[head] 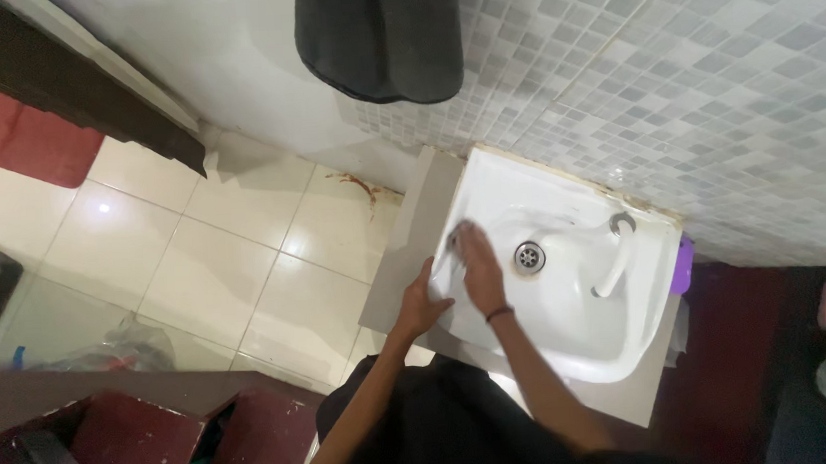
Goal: The person scrubs a white bathroom sink using a cloth, focusing on the basin, drain, and faucet. They rinse the cloth under running water and wipe the surrounding tiled wall and countertop surfaces.
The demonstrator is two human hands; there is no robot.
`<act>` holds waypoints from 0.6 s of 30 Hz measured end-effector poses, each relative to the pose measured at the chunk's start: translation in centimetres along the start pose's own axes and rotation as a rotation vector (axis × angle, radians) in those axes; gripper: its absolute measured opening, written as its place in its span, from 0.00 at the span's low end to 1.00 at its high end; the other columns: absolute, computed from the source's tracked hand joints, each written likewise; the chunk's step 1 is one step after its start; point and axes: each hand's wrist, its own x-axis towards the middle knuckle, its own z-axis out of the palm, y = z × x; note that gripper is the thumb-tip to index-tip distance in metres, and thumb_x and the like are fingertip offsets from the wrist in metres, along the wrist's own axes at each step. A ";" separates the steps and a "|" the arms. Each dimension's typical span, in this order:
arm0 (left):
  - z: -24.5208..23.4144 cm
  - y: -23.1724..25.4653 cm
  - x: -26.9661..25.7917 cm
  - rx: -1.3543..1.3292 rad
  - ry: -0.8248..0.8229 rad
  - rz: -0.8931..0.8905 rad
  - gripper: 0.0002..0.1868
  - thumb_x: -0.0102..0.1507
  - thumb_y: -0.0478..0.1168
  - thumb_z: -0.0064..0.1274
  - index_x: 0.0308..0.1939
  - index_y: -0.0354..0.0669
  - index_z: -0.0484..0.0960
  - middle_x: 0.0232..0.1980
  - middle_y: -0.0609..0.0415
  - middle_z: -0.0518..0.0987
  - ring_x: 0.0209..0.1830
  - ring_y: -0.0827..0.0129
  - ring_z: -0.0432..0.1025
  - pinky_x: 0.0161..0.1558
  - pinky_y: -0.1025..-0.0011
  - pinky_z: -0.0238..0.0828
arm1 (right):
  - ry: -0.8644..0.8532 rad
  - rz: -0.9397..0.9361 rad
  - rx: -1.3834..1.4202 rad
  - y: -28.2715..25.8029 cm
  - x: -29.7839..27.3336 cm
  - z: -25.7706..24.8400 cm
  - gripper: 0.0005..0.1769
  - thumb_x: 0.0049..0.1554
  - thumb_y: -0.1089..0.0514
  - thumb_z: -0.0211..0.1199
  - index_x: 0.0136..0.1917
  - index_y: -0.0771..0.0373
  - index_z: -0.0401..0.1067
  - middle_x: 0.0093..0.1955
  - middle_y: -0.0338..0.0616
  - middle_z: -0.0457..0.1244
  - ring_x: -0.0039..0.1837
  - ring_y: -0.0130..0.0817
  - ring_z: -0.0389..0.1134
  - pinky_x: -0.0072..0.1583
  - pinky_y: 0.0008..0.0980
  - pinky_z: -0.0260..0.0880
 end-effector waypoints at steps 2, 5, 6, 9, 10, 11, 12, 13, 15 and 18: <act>-0.1 -0.1 -0.4 0.006 -0.003 0.016 0.60 0.45 0.36 0.75 0.76 0.38 0.55 0.62 0.31 0.76 0.64 0.45 0.73 0.63 0.61 0.70 | -0.063 0.016 0.065 -1.9 -3.8 0.2 0.32 0.59 0.76 0.44 0.74 0.64 0.65 0.78 0.50 0.58 0.80 0.49 0.54 0.79 0.44 0.51; -0.7 0.3 -1.3 0.006 -0.023 0.008 0.62 0.45 0.37 0.76 0.78 0.40 0.54 0.63 0.32 0.77 0.64 0.45 0.73 0.63 0.61 0.70 | -0.099 -0.027 0.063 -1.2 -4.8 0.3 0.31 0.60 0.75 0.45 0.74 0.63 0.66 0.77 0.50 0.58 0.80 0.48 0.55 0.79 0.44 0.51; -1.0 0.5 -1.3 0.003 -0.037 -0.020 0.62 0.45 0.37 0.76 0.78 0.41 0.54 0.62 0.33 0.77 0.63 0.46 0.74 0.63 0.61 0.71 | -0.099 -0.054 0.047 -0.3 -4.4 0.4 0.31 0.60 0.75 0.46 0.74 0.62 0.66 0.77 0.51 0.58 0.80 0.47 0.55 0.79 0.43 0.52; -1.7 1.1 -2.2 -0.032 -0.103 -0.138 0.61 0.46 0.36 0.73 0.79 0.46 0.54 0.61 0.36 0.79 0.58 0.48 0.77 0.60 0.62 0.75 | -0.017 -0.077 -0.053 4.2 0.6 0.7 0.35 0.57 0.77 0.43 0.77 0.67 0.60 0.79 0.57 0.56 0.81 0.52 0.53 0.81 0.44 0.49; -2.0 1.1 -2.6 -0.059 -0.140 -0.193 0.61 0.47 0.36 0.72 0.80 0.47 0.52 0.61 0.37 0.79 0.56 0.48 0.78 0.58 0.63 0.76 | 0.017 -0.116 -0.133 5.7 2.7 0.6 0.41 0.51 0.79 0.42 0.78 0.70 0.57 0.79 0.62 0.54 0.82 0.56 0.50 0.81 0.46 0.47; -2.2 1.0 -3.0 -0.089 -0.175 -0.248 0.62 0.48 0.36 0.71 0.81 0.49 0.51 0.61 0.38 0.80 0.53 0.48 0.79 0.56 0.63 0.77 | 0.025 -0.083 -0.140 6.8 4.7 0.4 0.40 0.52 0.79 0.44 0.78 0.70 0.56 0.79 0.63 0.53 0.81 0.57 0.50 0.80 0.46 0.48; -2.4 0.8 -3.4 -0.079 -0.169 -0.153 0.61 0.48 0.34 0.71 0.80 0.48 0.51 0.63 0.37 0.77 0.54 0.47 0.78 0.55 0.62 0.77 | 0.034 -0.051 -0.147 7.4 6.0 0.3 0.39 0.53 0.78 0.46 0.78 0.70 0.55 0.79 0.65 0.52 0.81 0.58 0.49 0.80 0.45 0.49; -2.8 0.5 -3.8 -0.066 -0.157 -0.058 0.61 0.49 0.33 0.72 0.79 0.46 0.50 0.65 0.36 0.74 0.55 0.46 0.76 0.55 0.61 0.76 | 0.050 -0.018 -0.148 7.4 6.7 0.4 0.39 0.53 0.78 0.46 0.78 0.69 0.55 0.79 0.64 0.53 0.82 0.58 0.50 0.80 0.46 0.49; -3.3 -0.1 -4.5 -0.070 -0.144 -0.017 0.55 0.51 0.31 0.70 0.77 0.45 0.54 0.68 0.37 0.72 0.55 0.46 0.75 0.52 0.61 0.77 | 0.085 0.055 -0.145 6.6 7.4 1.0 0.38 0.55 0.79 0.46 0.78 0.68 0.56 0.79 0.61 0.54 0.82 0.57 0.50 0.81 0.46 0.49; -3.4 -1.1 -5.4 -0.143 -0.070 -0.104 0.39 0.57 0.29 0.60 0.71 0.43 0.65 0.66 0.42 0.76 0.52 0.51 0.79 0.49 0.62 0.79 | 0.060 0.086 -0.068 3.5 3.8 2.4 0.42 0.49 0.79 0.47 0.78 0.71 0.54 0.79 0.64 0.53 0.81 0.58 0.49 0.80 0.47 0.47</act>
